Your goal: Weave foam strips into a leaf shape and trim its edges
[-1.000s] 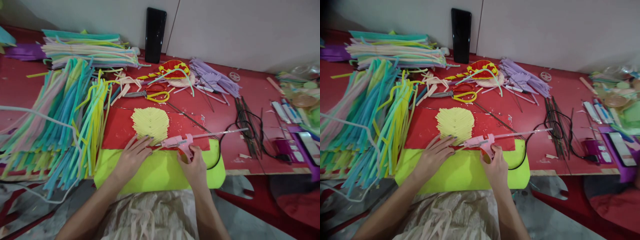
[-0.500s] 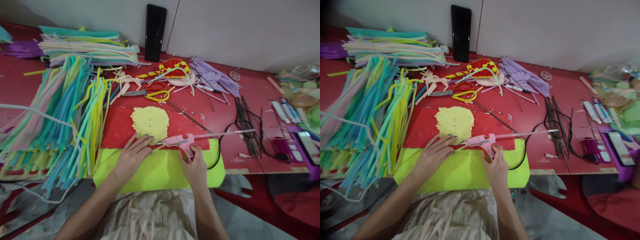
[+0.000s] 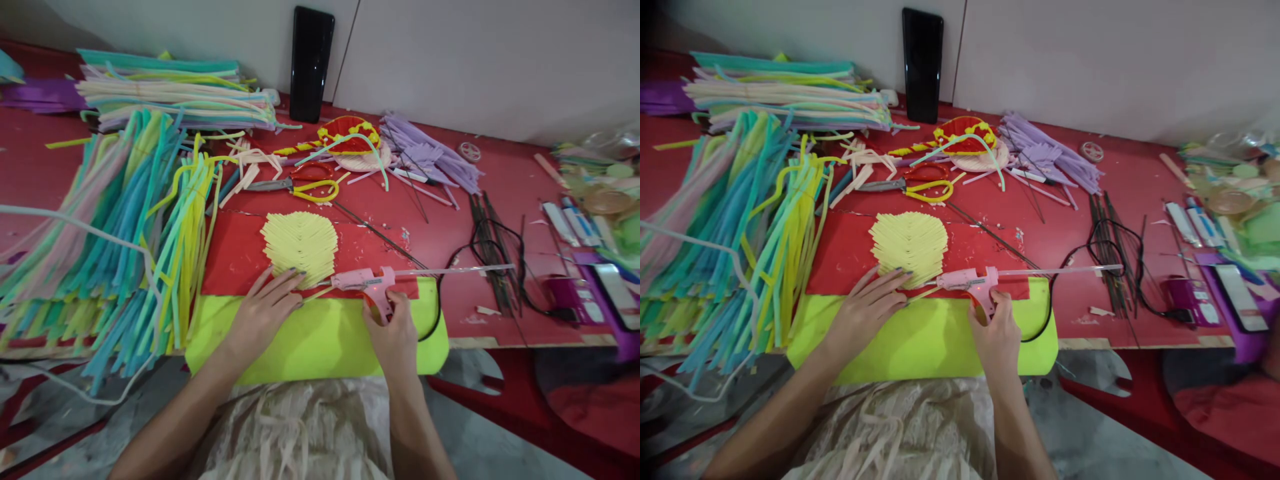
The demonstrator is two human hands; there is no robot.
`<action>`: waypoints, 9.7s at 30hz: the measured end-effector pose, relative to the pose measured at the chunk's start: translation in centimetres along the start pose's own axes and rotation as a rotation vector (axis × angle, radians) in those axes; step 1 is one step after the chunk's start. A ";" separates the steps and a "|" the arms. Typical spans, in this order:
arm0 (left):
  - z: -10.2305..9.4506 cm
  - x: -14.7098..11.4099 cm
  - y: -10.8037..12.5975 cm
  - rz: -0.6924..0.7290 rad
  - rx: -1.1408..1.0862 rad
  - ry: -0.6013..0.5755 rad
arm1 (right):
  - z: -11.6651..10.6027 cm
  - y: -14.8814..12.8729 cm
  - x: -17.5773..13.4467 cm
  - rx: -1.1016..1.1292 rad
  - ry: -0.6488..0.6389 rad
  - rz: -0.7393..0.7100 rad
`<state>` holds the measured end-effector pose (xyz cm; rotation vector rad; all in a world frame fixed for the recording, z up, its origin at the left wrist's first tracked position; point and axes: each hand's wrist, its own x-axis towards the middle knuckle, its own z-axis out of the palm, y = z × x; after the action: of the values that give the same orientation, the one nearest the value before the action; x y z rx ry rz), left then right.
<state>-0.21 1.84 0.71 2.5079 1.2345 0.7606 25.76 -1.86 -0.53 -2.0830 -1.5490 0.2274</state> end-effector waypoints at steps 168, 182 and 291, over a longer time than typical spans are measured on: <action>-2.4 2.5 -1.9 0.204 0.156 -0.093 | 1.4 -3.5 4.2 0.289 -0.266 -0.731; -2.2 1.8 -1.6 0.076 0.141 -0.026 | 2.3 -2.6 3.7 0.240 -0.230 -0.778; -1.3 0.0 -1.9 -0.170 0.248 0.171 | 1.4 -4.9 3.1 -0.018 -0.393 -0.948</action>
<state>-2.22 2.95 0.99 2.5246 1.6700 0.8391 22.11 2.44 1.32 -1.1407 -2.5780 0.2666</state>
